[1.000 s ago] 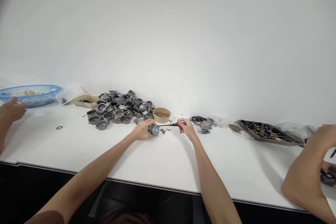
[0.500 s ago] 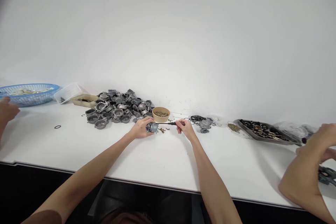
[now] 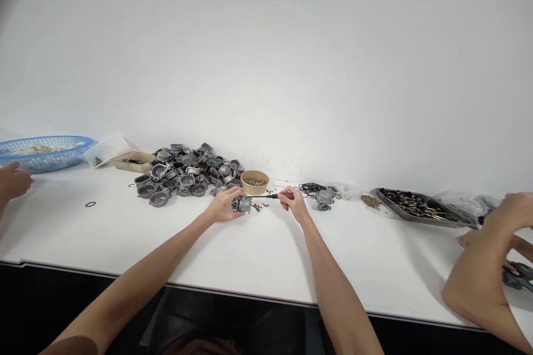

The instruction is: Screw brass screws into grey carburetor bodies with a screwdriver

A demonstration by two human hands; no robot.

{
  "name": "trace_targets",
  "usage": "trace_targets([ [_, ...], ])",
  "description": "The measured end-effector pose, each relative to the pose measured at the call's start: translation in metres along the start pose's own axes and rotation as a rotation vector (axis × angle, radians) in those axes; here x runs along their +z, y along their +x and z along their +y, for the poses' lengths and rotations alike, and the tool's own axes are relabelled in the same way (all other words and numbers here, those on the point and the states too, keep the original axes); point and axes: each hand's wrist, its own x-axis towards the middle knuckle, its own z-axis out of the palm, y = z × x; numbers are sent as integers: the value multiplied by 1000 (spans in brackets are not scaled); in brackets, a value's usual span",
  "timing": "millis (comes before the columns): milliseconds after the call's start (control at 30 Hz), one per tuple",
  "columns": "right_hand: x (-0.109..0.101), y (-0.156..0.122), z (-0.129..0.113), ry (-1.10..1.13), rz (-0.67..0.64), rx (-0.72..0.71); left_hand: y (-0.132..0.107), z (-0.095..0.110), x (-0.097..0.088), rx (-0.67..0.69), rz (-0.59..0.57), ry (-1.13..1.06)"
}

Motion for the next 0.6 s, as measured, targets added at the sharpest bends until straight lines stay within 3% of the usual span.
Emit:
trace_targets([
  [133, 1, 1, 0, 67, 6, 72, 1, 0, 0, 31, 46, 98],
  [333, 9, 1, -2, 83, 14, 56, 2, -5, -5, 66, 110, 72],
  [600, 9, 2, -10, 166, 22, 179, 1, -10, -4, 157, 122, 330],
])
